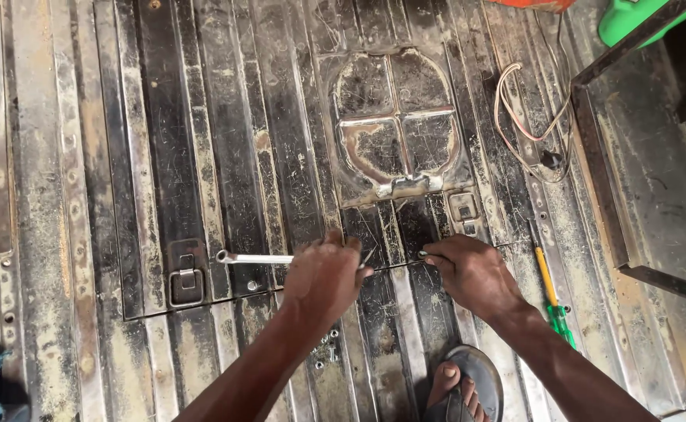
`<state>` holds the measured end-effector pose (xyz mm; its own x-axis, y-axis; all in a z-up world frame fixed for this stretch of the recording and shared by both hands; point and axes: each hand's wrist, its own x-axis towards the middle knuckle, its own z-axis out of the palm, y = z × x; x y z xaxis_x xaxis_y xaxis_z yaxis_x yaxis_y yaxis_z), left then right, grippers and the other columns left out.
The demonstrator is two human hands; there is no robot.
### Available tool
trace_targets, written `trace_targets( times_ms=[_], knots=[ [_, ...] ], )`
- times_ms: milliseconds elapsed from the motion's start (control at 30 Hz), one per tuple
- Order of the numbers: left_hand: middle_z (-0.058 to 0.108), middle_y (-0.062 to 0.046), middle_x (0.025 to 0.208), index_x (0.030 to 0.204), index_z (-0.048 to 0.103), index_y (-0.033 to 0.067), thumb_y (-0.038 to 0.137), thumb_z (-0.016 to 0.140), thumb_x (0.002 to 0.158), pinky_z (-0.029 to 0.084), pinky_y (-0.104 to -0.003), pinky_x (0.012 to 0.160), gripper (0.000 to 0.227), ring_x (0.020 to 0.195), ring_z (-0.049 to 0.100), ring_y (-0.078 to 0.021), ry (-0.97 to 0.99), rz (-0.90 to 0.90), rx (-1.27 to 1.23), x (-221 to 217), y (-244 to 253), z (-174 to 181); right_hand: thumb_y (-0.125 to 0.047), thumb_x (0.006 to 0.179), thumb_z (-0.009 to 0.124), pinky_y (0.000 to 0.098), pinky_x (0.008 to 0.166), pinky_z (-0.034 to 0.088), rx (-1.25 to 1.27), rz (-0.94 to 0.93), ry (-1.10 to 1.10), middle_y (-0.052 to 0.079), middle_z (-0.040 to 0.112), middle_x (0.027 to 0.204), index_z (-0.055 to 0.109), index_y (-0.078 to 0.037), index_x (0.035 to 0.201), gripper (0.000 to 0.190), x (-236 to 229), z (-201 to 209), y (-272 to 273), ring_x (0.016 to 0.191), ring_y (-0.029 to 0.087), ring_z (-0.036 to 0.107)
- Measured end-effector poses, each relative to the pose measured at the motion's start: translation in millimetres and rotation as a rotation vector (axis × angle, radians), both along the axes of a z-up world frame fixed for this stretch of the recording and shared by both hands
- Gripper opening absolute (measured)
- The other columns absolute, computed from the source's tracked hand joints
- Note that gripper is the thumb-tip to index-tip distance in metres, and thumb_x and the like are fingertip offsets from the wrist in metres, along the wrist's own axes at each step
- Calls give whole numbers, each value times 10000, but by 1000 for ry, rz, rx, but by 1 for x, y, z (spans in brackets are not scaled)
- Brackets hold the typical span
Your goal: Securing a metal panel to a vehicle floor using bolts, nuts, and a wrench.
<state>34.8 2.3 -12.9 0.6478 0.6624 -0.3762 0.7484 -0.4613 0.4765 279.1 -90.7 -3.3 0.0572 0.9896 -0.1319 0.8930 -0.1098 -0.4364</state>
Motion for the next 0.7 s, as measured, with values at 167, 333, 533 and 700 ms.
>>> trace_targets(
  times_ms=[167,333,533,700],
  knots=[
    [642,-229,1192,1258,600,-8,361,613,1039,594,-508,859,429,914,694,-324,-5,-140,-28,23,1,12,-73,939,658,342,692,668,-77,65,-110,148,776,970,784,-74,1033,157,-14,16,7,773,243,772],
    [648,-229,1217,1179,666,26,240,765,893,614,-489,795,370,906,710,-318,12,-163,20,33,6,-1,-59,925,661,346,630,652,-55,86,-116,164,769,910,782,-61,1033,162,-13,11,11,705,250,759],
    [719,-159,990,1042,707,41,253,775,899,615,-435,705,264,794,702,-242,26,-67,-85,38,6,-2,-51,909,660,353,602,652,21,86,-94,172,774,906,778,-24,988,144,-6,3,10,671,260,762],
    [731,-151,973,999,693,53,254,766,896,591,-441,717,237,778,677,-227,43,-14,-94,43,3,-8,-101,945,647,339,570,647,-39,54,-82,165,760,899,758,-30,982,136,-8,7,13,665,238,749]
  ],
)
